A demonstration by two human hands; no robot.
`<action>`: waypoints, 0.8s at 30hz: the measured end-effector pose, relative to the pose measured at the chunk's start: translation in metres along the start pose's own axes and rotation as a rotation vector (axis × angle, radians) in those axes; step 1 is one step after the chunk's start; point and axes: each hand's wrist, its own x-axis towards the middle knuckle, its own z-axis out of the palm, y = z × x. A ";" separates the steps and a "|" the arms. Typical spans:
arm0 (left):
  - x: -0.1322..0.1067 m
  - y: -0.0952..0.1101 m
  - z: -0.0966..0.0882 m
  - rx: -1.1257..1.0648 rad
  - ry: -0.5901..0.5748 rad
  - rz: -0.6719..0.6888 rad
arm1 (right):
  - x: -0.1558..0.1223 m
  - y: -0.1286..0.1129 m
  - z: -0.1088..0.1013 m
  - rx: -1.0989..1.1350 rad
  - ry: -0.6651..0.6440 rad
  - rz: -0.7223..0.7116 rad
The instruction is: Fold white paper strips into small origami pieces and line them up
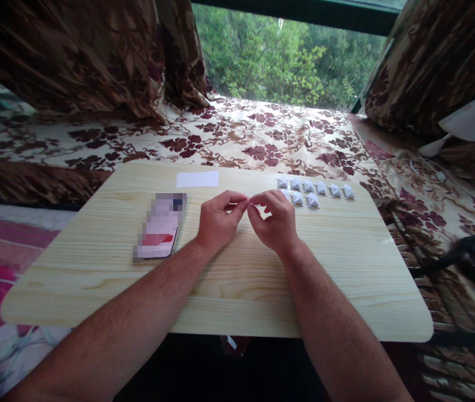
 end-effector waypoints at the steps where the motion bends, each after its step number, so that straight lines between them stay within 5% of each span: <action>1: 0.000 -0.001 0.000 -0.002 -0.003 0.015 | 0.000 0.000 0.000 0.003 -0.004 -0.006; 10: -0.001 -0.001 0.001 0.006 -0.004 0.042 | 0.000 0.003 -0.001 0.028 -0.012 -0.010; 24: 0.001 0.000 0.001 -0.062 0.009 -0.141 | -0.001 0.007 0.001 0.011 -0.016 0.053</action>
